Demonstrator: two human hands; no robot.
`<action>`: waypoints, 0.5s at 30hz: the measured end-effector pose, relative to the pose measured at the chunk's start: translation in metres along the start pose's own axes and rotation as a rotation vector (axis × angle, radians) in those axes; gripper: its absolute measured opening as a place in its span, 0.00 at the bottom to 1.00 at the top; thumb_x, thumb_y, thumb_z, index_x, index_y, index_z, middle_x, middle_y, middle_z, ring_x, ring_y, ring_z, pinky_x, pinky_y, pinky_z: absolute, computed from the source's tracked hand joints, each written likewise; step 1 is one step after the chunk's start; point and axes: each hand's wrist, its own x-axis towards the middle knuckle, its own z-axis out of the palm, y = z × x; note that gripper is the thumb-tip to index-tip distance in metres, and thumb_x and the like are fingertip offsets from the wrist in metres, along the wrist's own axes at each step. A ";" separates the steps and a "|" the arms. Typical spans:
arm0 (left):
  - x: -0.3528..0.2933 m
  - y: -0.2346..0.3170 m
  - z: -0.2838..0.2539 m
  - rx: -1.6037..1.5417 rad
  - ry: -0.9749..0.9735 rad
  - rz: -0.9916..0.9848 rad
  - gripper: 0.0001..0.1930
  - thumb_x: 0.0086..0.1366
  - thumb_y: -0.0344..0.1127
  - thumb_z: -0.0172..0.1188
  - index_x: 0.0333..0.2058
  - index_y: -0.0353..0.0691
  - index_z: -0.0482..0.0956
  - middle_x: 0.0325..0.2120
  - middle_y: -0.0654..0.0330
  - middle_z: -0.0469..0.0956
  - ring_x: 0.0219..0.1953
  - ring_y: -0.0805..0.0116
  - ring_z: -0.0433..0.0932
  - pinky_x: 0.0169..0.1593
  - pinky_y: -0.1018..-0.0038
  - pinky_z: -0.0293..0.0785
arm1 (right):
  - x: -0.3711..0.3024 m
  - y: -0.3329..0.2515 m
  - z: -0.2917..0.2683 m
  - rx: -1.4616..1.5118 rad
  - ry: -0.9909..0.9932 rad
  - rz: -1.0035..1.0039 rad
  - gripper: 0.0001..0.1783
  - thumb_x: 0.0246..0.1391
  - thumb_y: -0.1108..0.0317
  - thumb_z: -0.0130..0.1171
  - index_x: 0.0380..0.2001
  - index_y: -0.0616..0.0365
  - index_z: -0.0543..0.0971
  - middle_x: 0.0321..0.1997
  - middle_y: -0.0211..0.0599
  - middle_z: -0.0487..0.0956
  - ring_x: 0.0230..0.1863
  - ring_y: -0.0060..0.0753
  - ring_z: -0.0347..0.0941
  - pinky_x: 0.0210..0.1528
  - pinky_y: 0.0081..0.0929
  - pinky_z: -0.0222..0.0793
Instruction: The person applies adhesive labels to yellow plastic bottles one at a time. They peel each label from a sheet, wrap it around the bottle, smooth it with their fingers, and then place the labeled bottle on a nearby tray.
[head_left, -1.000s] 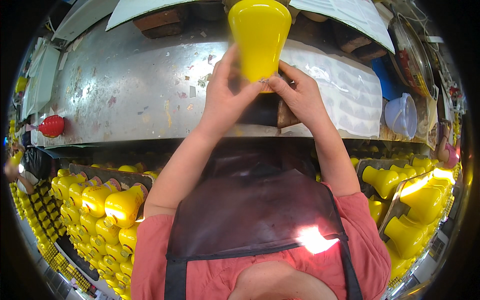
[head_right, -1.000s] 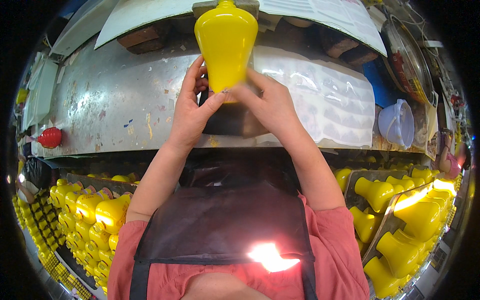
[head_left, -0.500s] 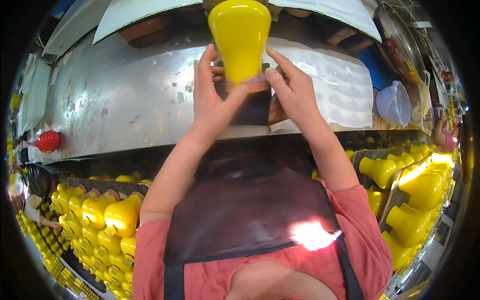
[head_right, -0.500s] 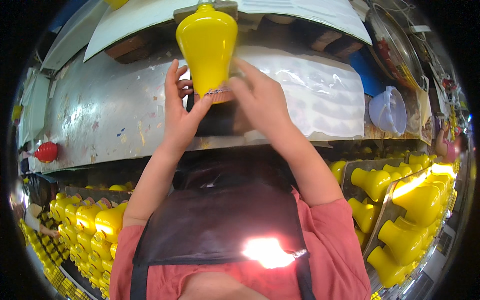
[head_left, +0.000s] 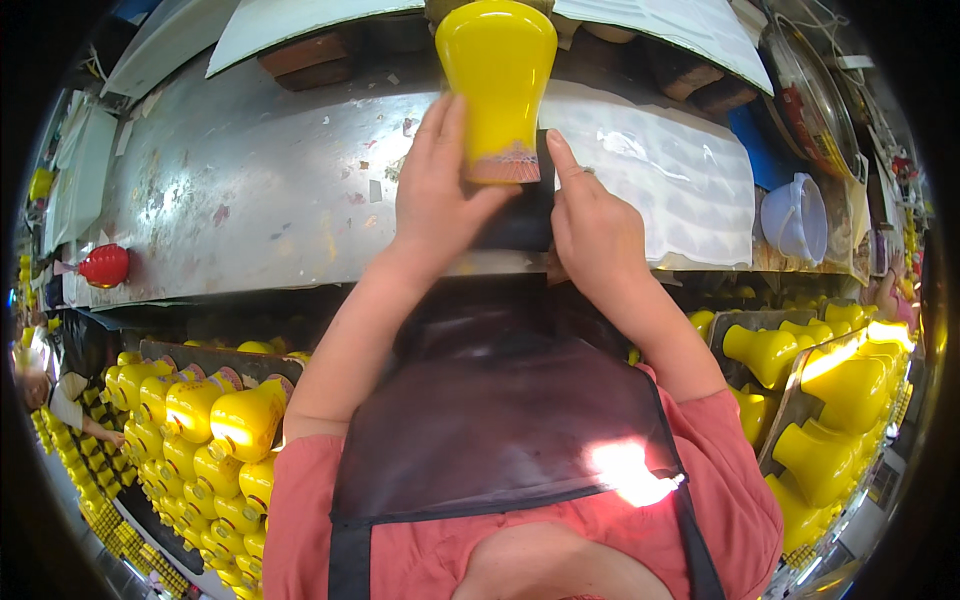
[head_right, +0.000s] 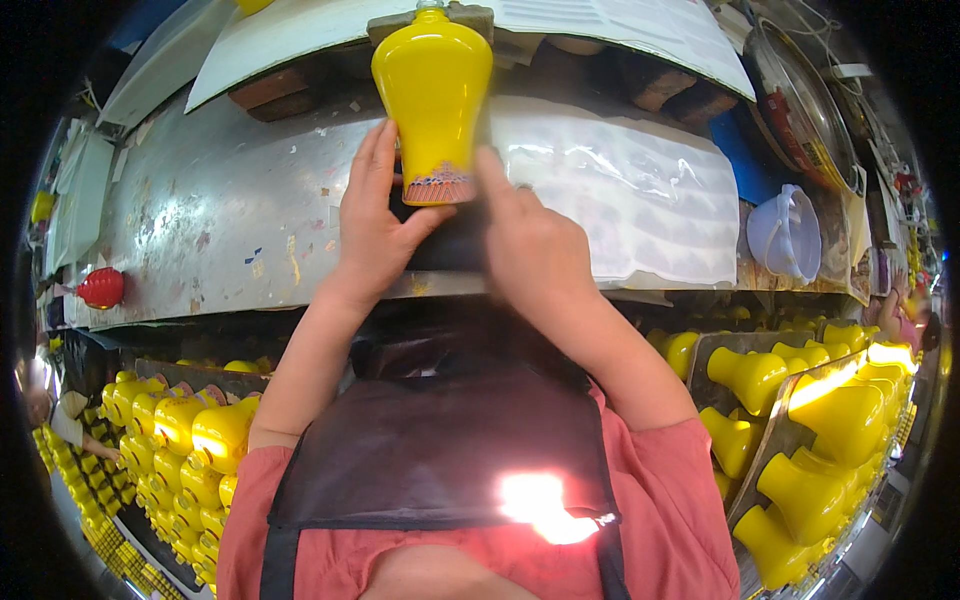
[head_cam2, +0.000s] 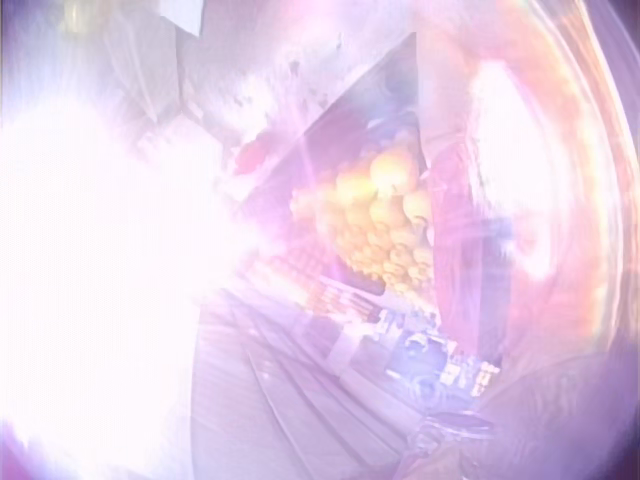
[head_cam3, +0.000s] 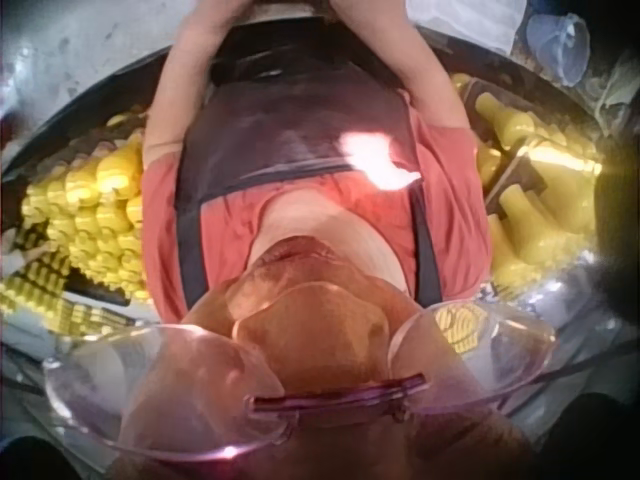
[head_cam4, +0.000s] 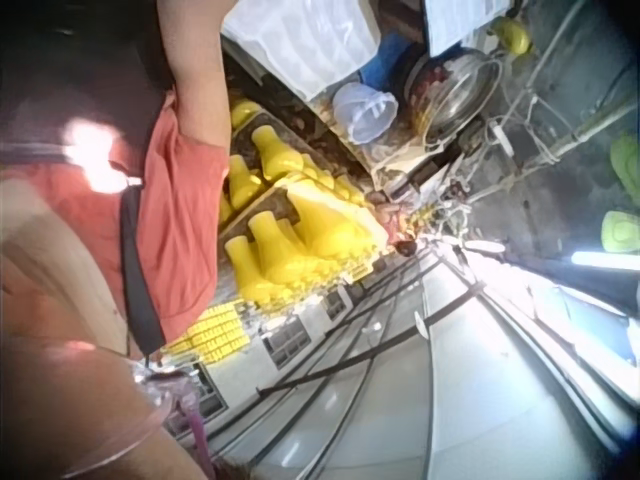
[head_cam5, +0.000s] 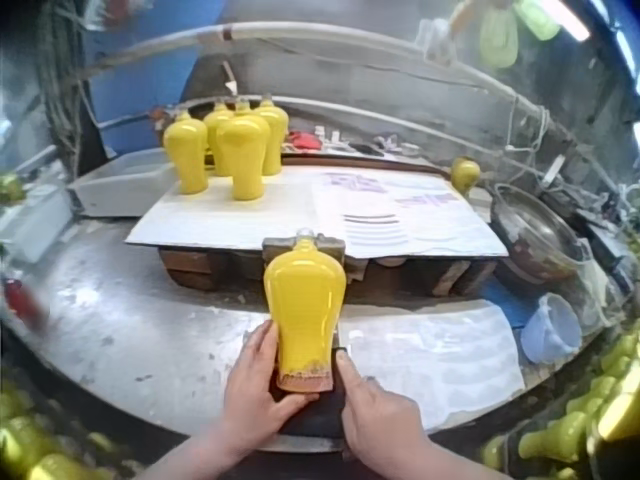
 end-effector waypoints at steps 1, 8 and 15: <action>-0.001 0.004 0.003 0.061 0.023 0.007 0.48 0.49 0.33 0.80 0.69 0.37 0.67 0.68 0.48 0.63 0.58 0.52 0.76 0.55 0.64 0.79 | -0.002 -0.004 0.000 0.015 0.018 -0.001 0.40 0.53 0.78 0.57 0.71 0.45 0.70 0.28 0.42 0.74 0.25 0.48 0.76 0.27 0.43 0.74; 0.002 -0.003 0.001 0.014 -0.064 0.003 0.53 0.51 0.37 0.78 0.74 0.39 0.58 0.67 0.46 0.64 0.57 0.50 0.76 0.57 0.63 0.77 | -0.006 -0.004 -0.002 -0.140 -0.148 0.010 0.40 0.52 0.78 0.57 0.71 0.46 0.70 0.30 0.43 0.77 0.27 0.50 0.77 0.30 0.44 0.74; -0.003 -0.017 -0.006 -0.400 -0.159 -0.127 0.40 0.64 0.40 0.66 0.71 0.36 0.59 0.65 0.42 0.67 0.63 0.45 0.71 0.66 0.57 0.68 | 0.025 0.009 -0.008 0.469 -0.237 0.423 0.34 0.62 0.47 0.60 0.63 0.61 0.76 0.31 0.57 0.84 0.35 0.58 0.83 0.41 0.42 0.76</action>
